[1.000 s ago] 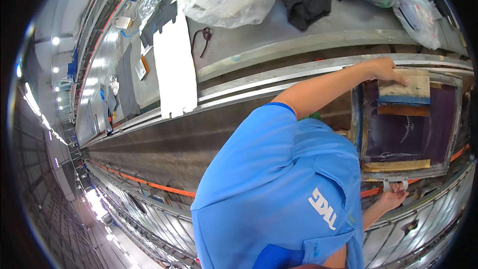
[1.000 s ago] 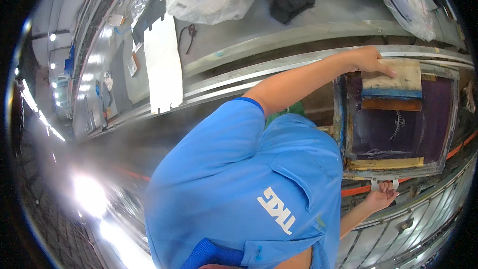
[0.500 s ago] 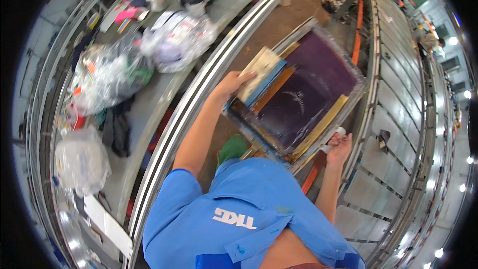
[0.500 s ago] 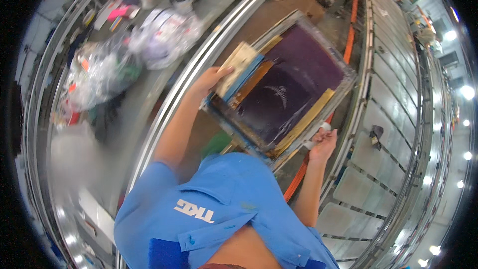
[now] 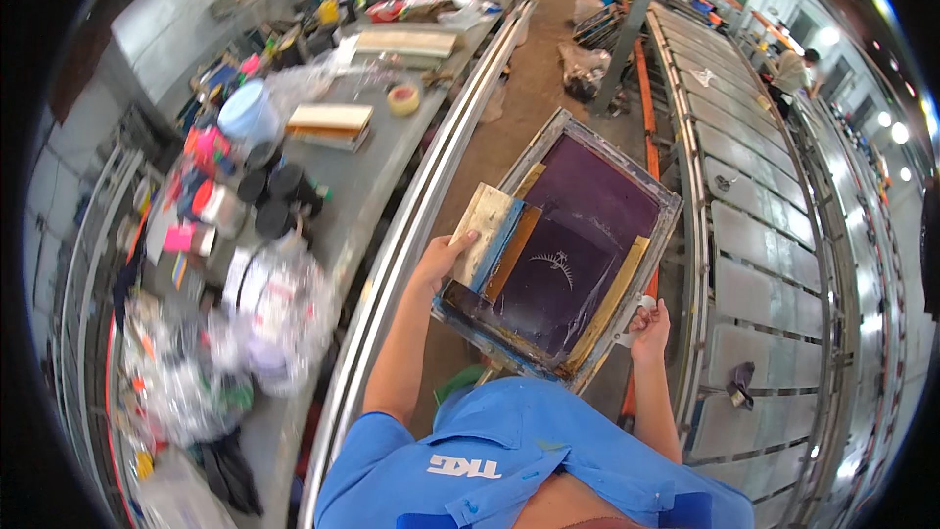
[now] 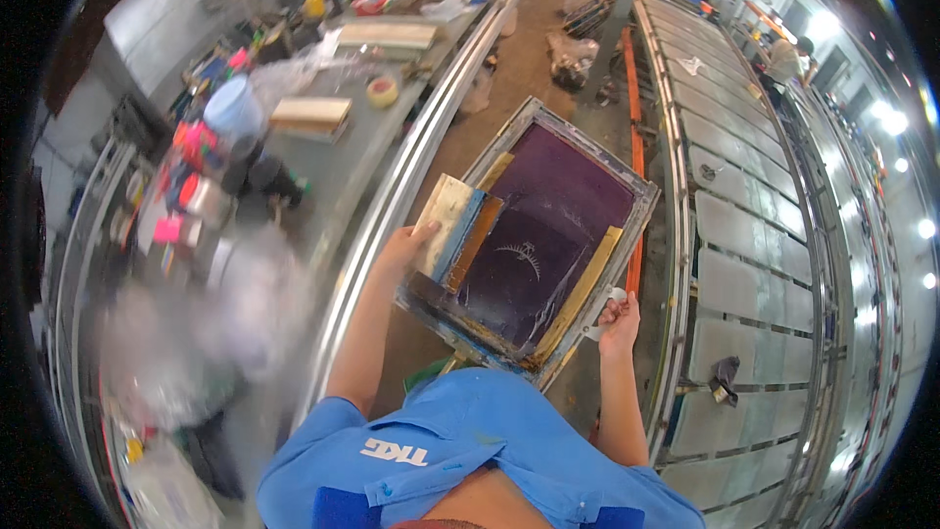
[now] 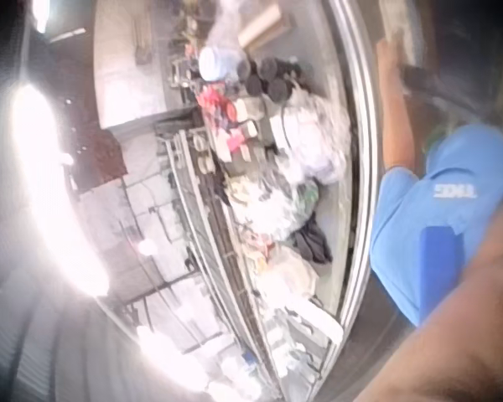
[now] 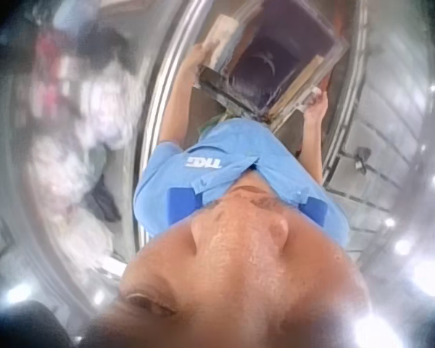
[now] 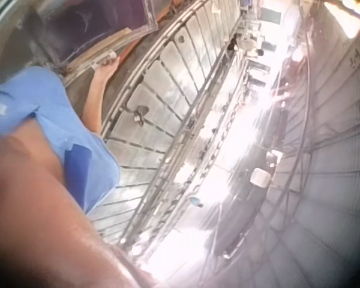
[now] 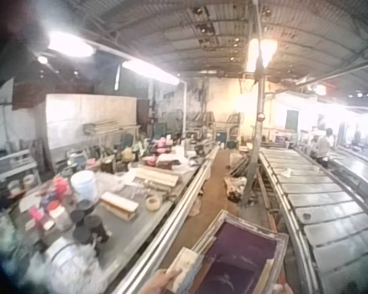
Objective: The person uses a squeegee to spread purple ink across a screen-printing frame placed over a garment on a conveyor. They repeatedly pull the squeegee across the screen, then lift the frame and walk to a workbench to pour more ink into the screen before continuing.
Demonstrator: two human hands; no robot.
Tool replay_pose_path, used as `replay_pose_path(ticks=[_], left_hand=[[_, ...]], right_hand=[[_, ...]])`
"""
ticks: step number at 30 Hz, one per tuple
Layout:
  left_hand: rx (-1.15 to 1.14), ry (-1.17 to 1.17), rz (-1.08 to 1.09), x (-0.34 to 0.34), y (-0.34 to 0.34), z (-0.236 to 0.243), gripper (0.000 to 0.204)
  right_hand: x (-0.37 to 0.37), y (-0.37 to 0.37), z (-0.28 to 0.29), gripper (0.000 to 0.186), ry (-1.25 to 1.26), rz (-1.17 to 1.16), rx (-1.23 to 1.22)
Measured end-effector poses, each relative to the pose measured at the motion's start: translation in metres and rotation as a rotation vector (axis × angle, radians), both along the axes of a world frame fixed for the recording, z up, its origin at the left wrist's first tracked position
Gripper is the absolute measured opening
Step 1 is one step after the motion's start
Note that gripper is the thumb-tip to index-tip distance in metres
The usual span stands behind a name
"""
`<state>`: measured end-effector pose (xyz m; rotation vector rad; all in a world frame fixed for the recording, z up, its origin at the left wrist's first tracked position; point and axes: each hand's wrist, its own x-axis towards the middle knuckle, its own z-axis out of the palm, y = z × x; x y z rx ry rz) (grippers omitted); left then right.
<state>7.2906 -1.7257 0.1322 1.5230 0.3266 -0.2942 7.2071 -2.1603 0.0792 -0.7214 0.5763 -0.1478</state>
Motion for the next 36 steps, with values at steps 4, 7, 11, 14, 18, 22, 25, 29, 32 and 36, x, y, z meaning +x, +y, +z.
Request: replay_pose_path(ticks=[4, 7, 11, 14, 18, 22, 25, 29, 32, 36], left_hand=[[0.002, -0.012, -0.092, 0.109, -0.006, 0.035, 0.062], [0.014, -0.036, -0.197, 0.163, 0.0, 0.023, 0.061], [-0.002, 0.036, -0.115, 0.248, 0.016, 0.004, 0.06], [0.089, 0.044, -0.098, 0.331, -0.006, 0.033, 0.06], [0.107, -0.032, -0.028, 0.447, -0.014, 0.021, 0.059], [0.01, -0.055, -0.048, 0.56, -0.021, 0.025, 0.054], [0.055, -0.097, 0.042, 0.628, -0.012, 0.015, 0.053], [0.147, -0.061, 0.132, 0.671, -0.023, 0.06, 0.046], [0.15, -0.072, 0.236, 0.727, -0.009, 0.081, 0.046], [0.094, -0.136, 0.245, 0.824, 0.012, 0.079, 0.049]], right_hand=[[0.081, -0.01, 0.005, 0.032, -0.049, -0.009, -0.002], [0.111, 0.006, 0.003, 0.032, -0.106, -0.054, 0.008], [0.191, 0.033, 0.007, 0.031, -0.056, -0.122, -0.006], [0.269, 0.023, 0.0, 0.033, -0.054, -0.172, 0.017], [0.391, 0.013, 0.0, 0.035, -0.041, -0.197, 0.012], [0.518, -0.004, 0.022, 0.034, 0.007, -0.192, -0.006], [0.608, -0.011, 0.024, 0.032, 0.036, -0.155, 0.013], [0.722, -0.01, 0.035, 0.037, 0.044, -0.049, -0.059], [0.816, -0.001, 0.035, 0.035, -0.012, 0.074, -0.044], [0.926, 0.009, 0.032, 0.033, -0.012, 0.103, -0.032]])
